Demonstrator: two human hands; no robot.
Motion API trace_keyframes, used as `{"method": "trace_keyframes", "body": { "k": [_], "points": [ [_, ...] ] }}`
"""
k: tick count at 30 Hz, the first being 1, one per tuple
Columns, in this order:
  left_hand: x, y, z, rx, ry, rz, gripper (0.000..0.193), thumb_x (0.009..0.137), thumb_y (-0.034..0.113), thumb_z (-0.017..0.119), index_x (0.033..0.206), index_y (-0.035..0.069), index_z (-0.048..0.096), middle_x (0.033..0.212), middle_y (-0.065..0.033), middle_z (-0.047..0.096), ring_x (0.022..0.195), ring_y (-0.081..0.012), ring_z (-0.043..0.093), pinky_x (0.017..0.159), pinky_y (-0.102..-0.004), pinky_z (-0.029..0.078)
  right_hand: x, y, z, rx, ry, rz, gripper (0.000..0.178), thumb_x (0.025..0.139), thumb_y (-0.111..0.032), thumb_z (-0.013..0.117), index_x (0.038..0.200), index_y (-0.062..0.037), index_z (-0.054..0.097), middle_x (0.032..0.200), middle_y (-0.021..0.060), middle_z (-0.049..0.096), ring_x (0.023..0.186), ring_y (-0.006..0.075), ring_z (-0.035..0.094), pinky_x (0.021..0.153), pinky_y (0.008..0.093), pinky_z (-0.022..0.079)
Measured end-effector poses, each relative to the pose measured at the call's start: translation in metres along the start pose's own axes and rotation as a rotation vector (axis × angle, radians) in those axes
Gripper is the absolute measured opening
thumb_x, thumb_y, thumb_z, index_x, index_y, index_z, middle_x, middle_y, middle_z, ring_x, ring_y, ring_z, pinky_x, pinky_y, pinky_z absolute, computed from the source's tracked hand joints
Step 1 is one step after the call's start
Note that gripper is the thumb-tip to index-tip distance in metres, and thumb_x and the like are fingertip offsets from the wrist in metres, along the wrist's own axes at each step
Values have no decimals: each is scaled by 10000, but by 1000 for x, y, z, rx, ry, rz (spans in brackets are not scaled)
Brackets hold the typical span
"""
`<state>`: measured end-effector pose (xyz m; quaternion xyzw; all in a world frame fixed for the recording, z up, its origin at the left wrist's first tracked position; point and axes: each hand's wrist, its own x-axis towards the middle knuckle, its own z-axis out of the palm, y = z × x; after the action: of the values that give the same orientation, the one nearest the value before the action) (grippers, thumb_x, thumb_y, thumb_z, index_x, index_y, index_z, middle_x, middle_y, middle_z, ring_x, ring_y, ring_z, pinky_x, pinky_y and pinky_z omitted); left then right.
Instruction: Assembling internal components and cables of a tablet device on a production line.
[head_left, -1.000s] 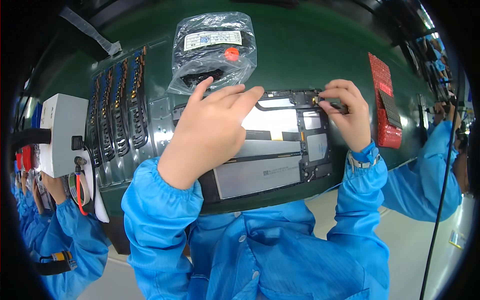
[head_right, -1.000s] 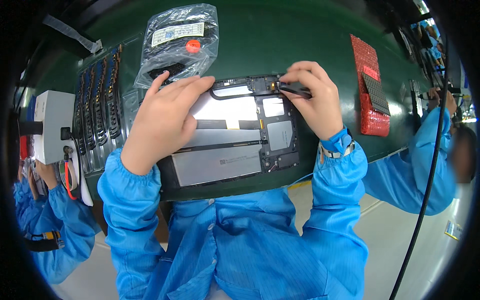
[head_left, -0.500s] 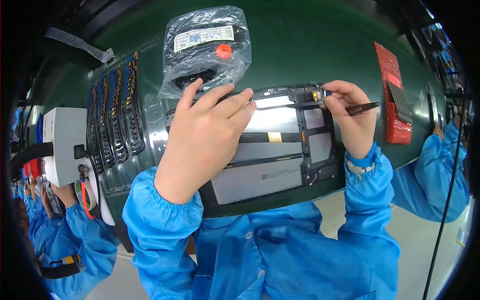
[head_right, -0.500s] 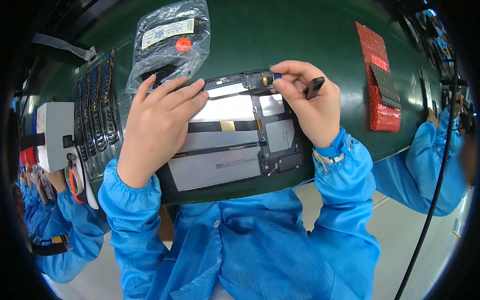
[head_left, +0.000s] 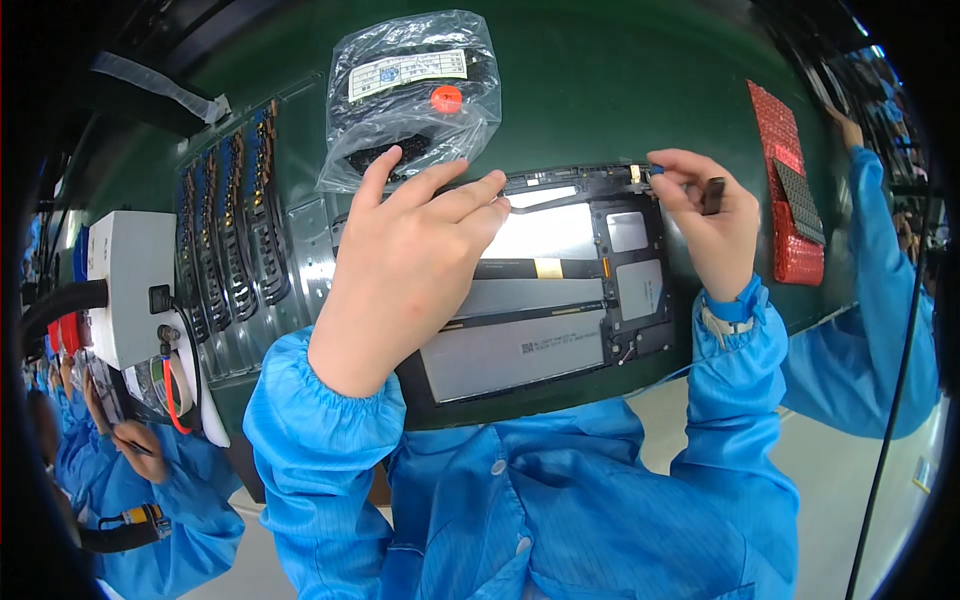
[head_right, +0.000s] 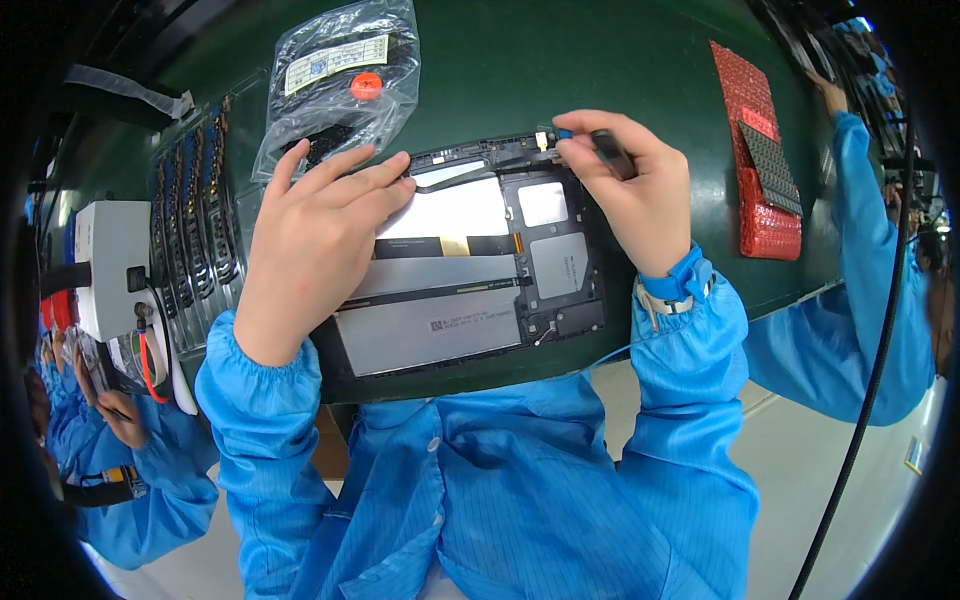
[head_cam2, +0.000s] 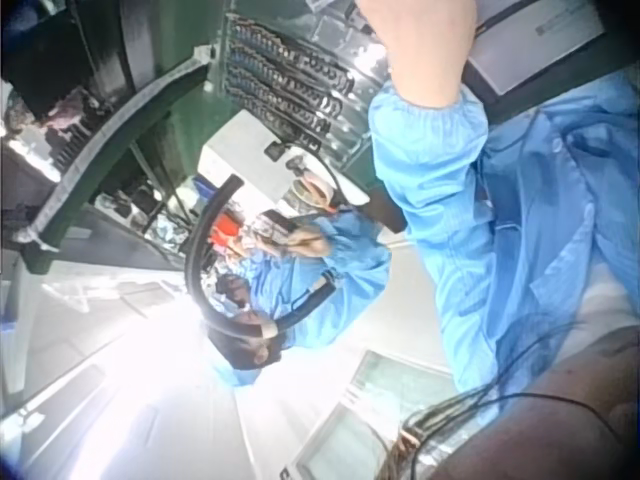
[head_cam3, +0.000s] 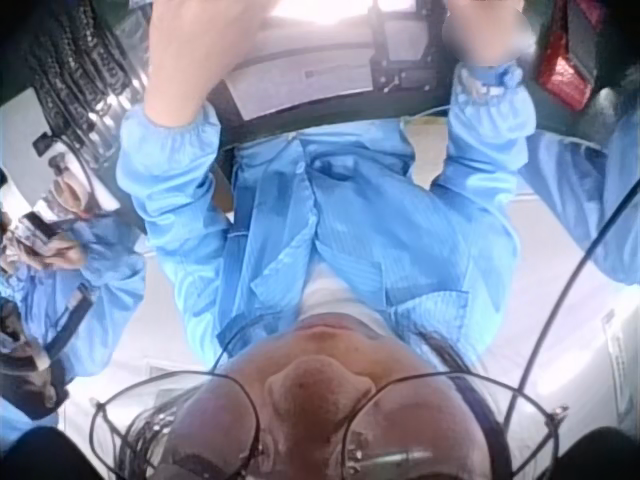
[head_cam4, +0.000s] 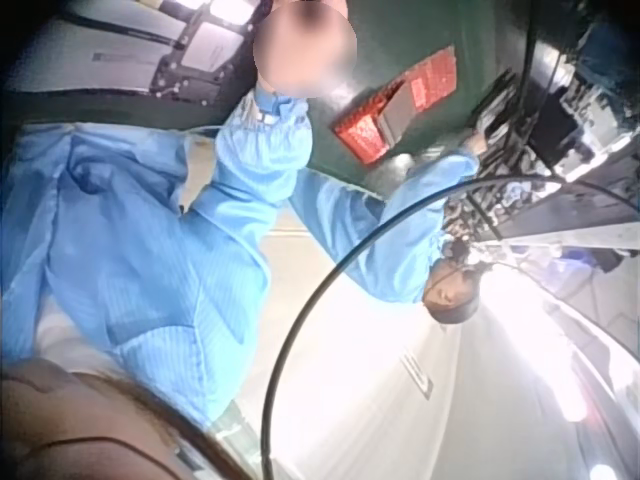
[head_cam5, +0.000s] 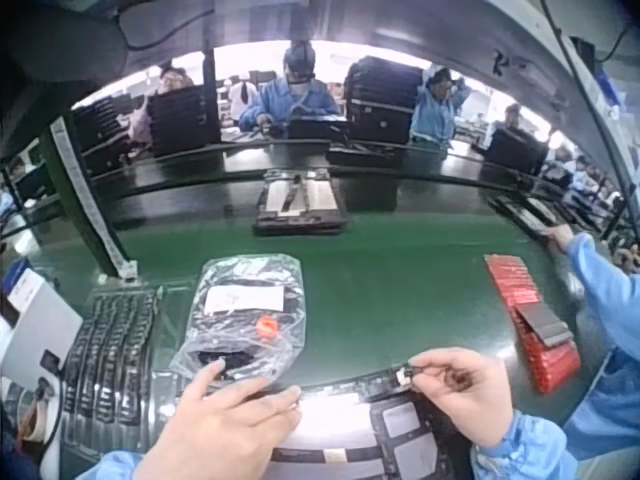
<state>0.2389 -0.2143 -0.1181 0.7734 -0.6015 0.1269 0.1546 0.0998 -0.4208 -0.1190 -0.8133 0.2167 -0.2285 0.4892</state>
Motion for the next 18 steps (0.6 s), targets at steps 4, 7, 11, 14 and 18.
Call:
{"method": "trace_keyframes", "body": {
  "k": [4, 7, 11, 14, 18],
  "points": [
    [1, 1, -2, 37, 2, 21, 192, 720, 74, 556, 893, 84, 640, 1034, -18, 622, 1011, -207, 545, 935, -460, 355, 0, 7, -2, -355, 7, -220, 213, 720, 7, 639, 927, -45, 648, 770, 88, 640, 698, 156, 623, 600, 243, 483],
    [6, 9, -10, 142, -82, 10, 195, 730, 65, 583, 905, 112, 653, 1065, 5, 608, 1057, -186, 522, 959, -463, 335, 0, 7, 2, -418, 20, -285, 243, 686, 0, 656, 924, -48, 645, 760, 118, 627, 681, 219, 622, 596, 278, 489],
    [13, 16, -13, 193, -90, 110, 203, 713, 64, 593, 908, 84, 649, 1034, 10, 590, 1043, -166, 514, 968, -457, 337, -4, 1, 5, -578, 31, -392, 200, 722, -17, 665, 921, -29, 646, 752, 112, 624, 670, 204, 612, 575, 266, 470],
    [19, 18, -15, 311, -224, 306, 202, 695, 50, 600, 889, 53, 653, 988, 3, 572, 1011, -146, 514, 977, -454, 338, -6, 1, 3, -573, 37, -402, 201, 714, -8, 663, 912, -27, 643, 751, 122, 615, 658, 231, 604, 576, 284, 470],
    [26, 10, -18, 242, -240, 360, 196, 672, 35, 608, 860, 36, 664, 961, -11, 576, 978, -141, 525, 998, -446, 324, -5, 4, 0, -508, 18, -399, 214, 697, -11, 653, 908, -44, 641, 744, 104, 613, 656, 237, 600, 569, 301, 474]
  ]
}}
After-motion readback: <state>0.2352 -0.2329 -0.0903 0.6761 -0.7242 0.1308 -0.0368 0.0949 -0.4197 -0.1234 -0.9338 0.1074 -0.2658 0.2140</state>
